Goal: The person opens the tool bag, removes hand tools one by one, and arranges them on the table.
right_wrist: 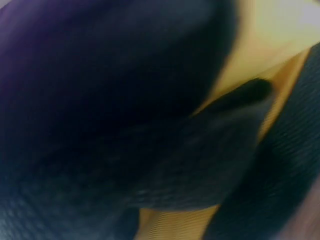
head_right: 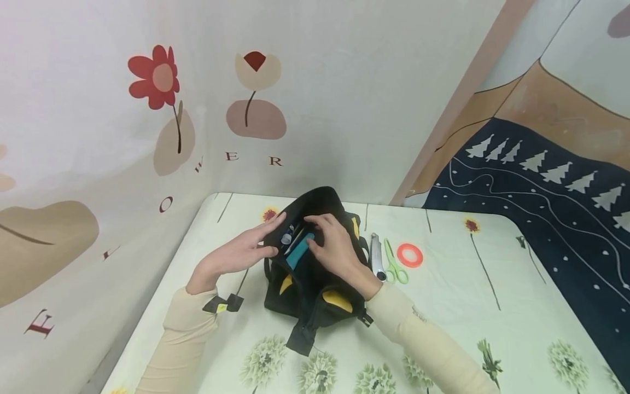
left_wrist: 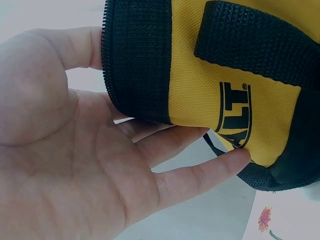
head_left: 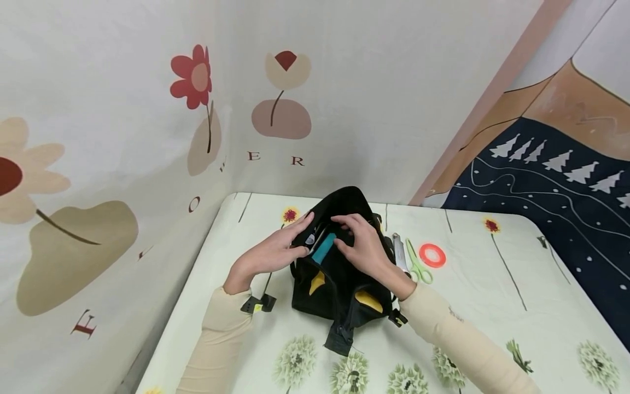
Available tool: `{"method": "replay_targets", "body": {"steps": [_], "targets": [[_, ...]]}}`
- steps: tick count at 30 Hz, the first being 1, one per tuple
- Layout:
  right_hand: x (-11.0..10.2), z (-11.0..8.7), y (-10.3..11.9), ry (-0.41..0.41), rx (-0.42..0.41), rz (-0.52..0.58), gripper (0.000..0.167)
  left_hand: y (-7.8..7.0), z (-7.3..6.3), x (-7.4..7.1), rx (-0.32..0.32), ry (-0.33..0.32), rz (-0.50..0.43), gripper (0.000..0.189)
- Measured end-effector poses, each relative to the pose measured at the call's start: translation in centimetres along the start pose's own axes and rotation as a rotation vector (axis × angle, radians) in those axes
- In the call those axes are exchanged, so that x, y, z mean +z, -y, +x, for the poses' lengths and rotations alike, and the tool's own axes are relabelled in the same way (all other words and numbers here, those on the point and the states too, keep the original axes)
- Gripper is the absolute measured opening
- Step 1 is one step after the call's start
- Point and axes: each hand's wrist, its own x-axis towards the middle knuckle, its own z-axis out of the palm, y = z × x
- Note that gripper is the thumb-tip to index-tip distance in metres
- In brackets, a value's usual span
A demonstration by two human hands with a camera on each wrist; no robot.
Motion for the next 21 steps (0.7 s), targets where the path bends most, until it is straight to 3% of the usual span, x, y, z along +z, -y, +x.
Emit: {"method": "replay_targets", "body": {"steps": [8, 14, 21], "targets": [[0.5, 0.1, -1.7, 0.069, 0.020, -0.042, 0.051, -0.1, 0.0, 0.0, -0.001, 0.007, 0.001, 0.082], [1.0, 0.2, -3.0, 0.140, 0.113, -0.075, 0.053, 0.1, -0.1, 0.1, -0.002, 0.000, 0.001, 0.082], [1.1, 0.2, -3.8, 0.181, 0.215, -0.028, 0.057, 0.1, -0.1, 0.0, -0.004, -0.001, -0.004, 0.082]]}}
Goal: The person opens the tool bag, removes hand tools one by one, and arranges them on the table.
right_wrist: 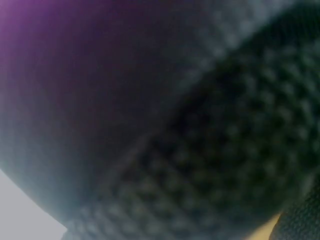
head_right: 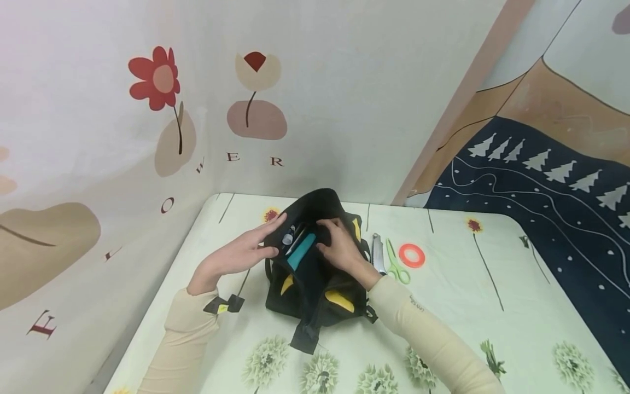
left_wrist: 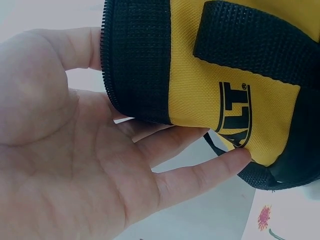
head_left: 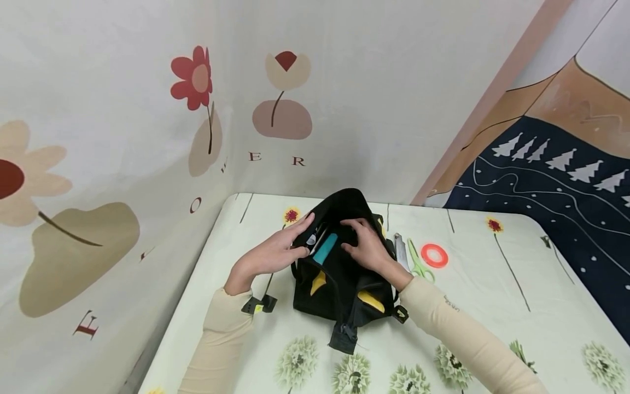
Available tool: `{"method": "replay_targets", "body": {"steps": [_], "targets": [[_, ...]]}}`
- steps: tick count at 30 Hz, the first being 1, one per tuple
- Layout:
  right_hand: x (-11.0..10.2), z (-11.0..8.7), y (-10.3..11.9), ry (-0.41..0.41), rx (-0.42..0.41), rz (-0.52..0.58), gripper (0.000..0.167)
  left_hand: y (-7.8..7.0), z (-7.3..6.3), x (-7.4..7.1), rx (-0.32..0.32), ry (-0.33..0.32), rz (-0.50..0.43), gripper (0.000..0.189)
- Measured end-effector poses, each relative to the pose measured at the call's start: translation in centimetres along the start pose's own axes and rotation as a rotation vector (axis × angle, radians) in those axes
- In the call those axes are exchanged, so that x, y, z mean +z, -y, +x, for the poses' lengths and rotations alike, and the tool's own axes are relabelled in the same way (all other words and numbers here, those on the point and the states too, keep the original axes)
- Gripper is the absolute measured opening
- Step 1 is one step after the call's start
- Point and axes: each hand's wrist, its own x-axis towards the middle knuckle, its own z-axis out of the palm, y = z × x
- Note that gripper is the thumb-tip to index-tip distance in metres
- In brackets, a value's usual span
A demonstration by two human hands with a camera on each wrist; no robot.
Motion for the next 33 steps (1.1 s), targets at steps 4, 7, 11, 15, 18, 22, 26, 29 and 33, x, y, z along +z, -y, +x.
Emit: {"method": "replay_targets", "body": {"steps": [4, 7, 11, 15, 18, 22, 26, 29, 33], "targets": [[0.1, 0.0, -0.4, 0.000, 0.024, -0.015, 0.058, 0.0, 0.0, -0.1, 0.002, 0.002, -0.002, 0.082], [0.1, 0.1, -0.5, -0.001, 0.035, -0.026, 0.060, -0.1, 0.0, -0.2, 0.006, 0.004, -0.002, 0.081], [0.2, 0.1, -0.8, 0.007, 0.045, -0.029, 0.060, -0.1, 0.0, -0.2, 0.009, 0.005, 0.001, 0.081], [0.3, 0.2, -1.2, 0.031, 0.057, -0.029, 0.061, 0.0, 0.0, -0.2, 0.009, 0.011, 0.000, 0.080], [0.2, 0.3, -1.6, 0.061, 0.070, -0.014, 0.062, 0.0, 0.0, -0.2, 0.006, 0.017, 0.001, 0.080], [0.1, 0.4, -2.0, 0.095, 0.081, 0.009, 0.063, 0.0, 0.0, -0.2, 0.008, 0.017, 0.000, 0.079], [0.1, 0.4, -2.2, 0.116, 0.092, 0.035, 0.063, 0.0, 0.0, -0.1, 0.009, 0.015, -0.007, 0.078], [0.2, 0.4, -2.3, 0.125, 0.096, 0.045, 0.062, 0.1, -0.1, 0.0, 0.003, 0.017, -0.011, 0.077], [0.1, 0.5, -2.3, 0.131, 0.095, 0.035, 0.061, 0.0, -0.2, 0.0, 0.000, 0.017, -0.010, 0.077]]}}
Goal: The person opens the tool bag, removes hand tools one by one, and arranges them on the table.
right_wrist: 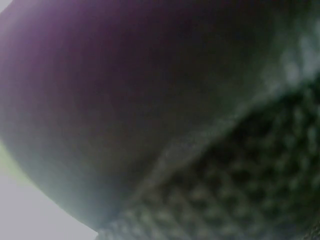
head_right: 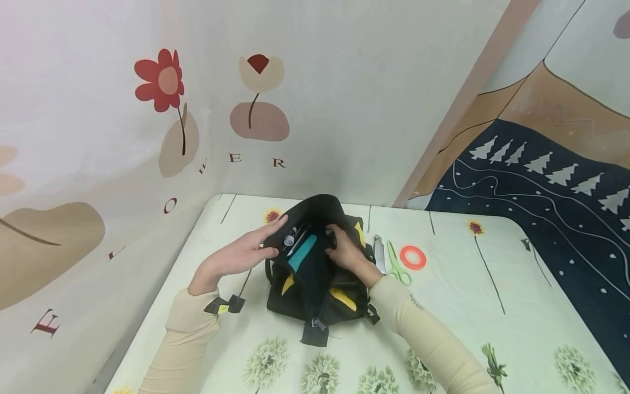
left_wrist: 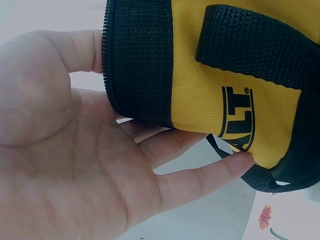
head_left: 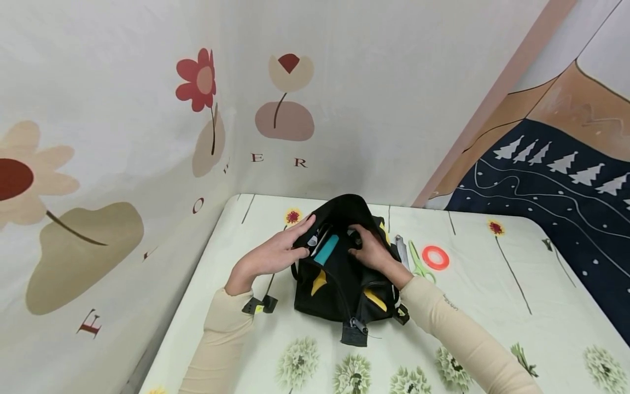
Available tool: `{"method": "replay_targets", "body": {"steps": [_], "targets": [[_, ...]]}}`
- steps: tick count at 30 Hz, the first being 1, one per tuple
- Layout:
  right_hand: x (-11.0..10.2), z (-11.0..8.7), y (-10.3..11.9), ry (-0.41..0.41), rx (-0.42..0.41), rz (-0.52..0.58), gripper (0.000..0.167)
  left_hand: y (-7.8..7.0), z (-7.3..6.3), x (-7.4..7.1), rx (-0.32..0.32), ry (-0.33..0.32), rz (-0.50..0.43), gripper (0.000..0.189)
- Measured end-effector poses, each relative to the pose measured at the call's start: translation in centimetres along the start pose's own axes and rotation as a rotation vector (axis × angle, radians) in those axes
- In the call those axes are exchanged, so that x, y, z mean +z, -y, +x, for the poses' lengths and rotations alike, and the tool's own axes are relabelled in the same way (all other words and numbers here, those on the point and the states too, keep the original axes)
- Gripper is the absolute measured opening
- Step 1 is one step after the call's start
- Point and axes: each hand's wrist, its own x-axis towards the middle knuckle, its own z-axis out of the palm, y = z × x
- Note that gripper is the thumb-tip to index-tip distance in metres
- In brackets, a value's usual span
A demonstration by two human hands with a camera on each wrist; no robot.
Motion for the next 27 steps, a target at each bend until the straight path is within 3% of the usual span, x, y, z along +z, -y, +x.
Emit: {"method": "replay_targets", "body": {"steps": [11, 22, 27], "targets": [[-0.02, 0.16, -0.35, -0.006, -0.032, -0.020, 0.043, -0.04, 0.15, -0.01, 0.005, -0.002, 0.012, 0.077], [0.29, -0.12, -0.65, -0.008, -0.061, 0.078, 0.030, 0.07, -0.04, -0.02, -0.008, 0.005, 0.009, 0.078], [0.57, -0.08, -0.58, -0.051, -0.065, 0.167, 0.027, 0.08, -0.09, 0.00, -0.003, 0.005, 0.006, 0.078]]}}
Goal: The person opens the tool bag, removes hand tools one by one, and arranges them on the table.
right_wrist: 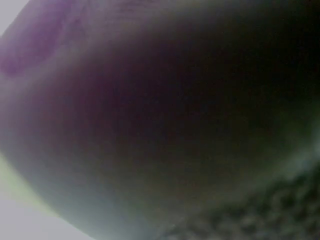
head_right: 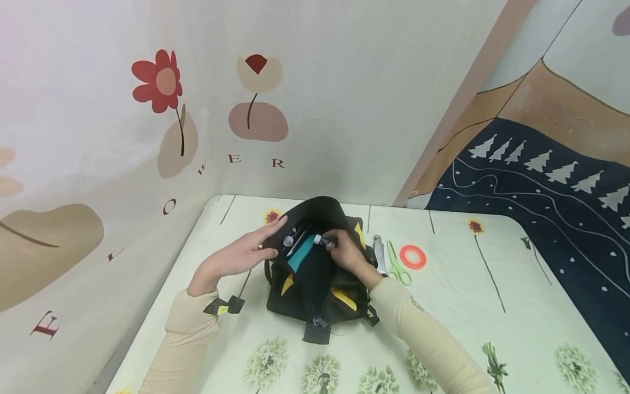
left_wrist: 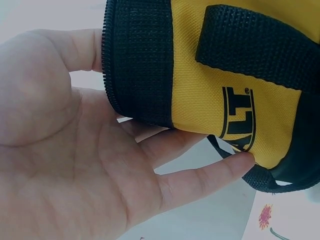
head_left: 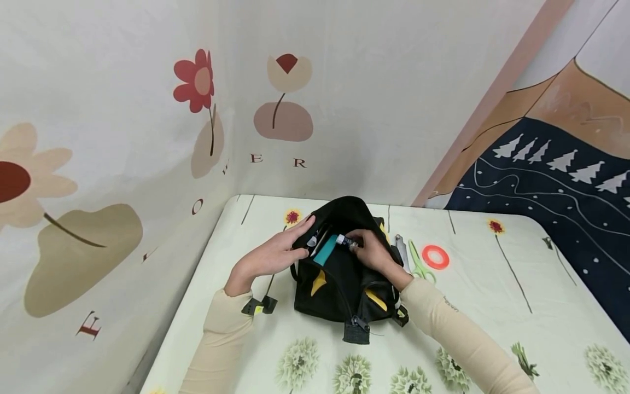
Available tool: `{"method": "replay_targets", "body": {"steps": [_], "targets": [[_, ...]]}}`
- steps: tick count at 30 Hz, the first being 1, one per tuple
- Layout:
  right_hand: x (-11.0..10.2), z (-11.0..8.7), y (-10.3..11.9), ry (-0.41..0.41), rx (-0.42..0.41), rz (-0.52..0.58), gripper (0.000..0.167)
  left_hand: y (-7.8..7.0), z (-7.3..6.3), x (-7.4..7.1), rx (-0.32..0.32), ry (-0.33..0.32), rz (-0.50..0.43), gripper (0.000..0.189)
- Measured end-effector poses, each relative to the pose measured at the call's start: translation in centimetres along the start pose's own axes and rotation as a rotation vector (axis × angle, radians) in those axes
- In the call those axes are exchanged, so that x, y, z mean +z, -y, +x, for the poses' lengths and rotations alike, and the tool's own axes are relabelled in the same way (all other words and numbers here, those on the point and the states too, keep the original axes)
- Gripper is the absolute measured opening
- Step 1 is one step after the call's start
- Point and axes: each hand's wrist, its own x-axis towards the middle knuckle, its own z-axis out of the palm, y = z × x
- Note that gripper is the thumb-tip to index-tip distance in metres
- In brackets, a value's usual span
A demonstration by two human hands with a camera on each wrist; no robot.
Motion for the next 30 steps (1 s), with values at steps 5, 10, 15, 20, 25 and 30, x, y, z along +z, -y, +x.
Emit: {"method": "replay_targets", "body": {"steps": [5, 10, 15, 20, 25, 30], "targets": [[0.3, 0.2, 0.4, -0.043, -0.014, 0.105, 0.028, -0.1, -0.1, -0.1, 0.003, -0.005, 0.004, 0.078], [0.5, 0.1, 0.9, -0.056, 0.023, 0.147, 0.032, -0.1, -0.1, -0.1, 0.002, -0.006, 0.008, 0.078], [0.6, 0.1, 1.1, -0.063, 0.043, 0.147, 0.035, -0.1, 0.0, -0.1, 0.008, -0.004, 0.012, 0.077], [0.7, 0.1, 1.0, -0.062, 0.047, 0.163, 0.038, -0.1, 0.0, 0.0, 0.012, -0.006, 0.007, 0.077], [0.7, -0.1, 1.3, -0.050, 0.058, 0.199, 0.039, -0.1, 0.1, 0.1, 0.011, -0.007, 0.009, 0.077], [0.5, -0.3, 1.7, -0.045, 0.048, 0.223, 0.040, 0.0, 0.2, 0.0, 0.004, -0.010, 0.016, 0.078]]}}
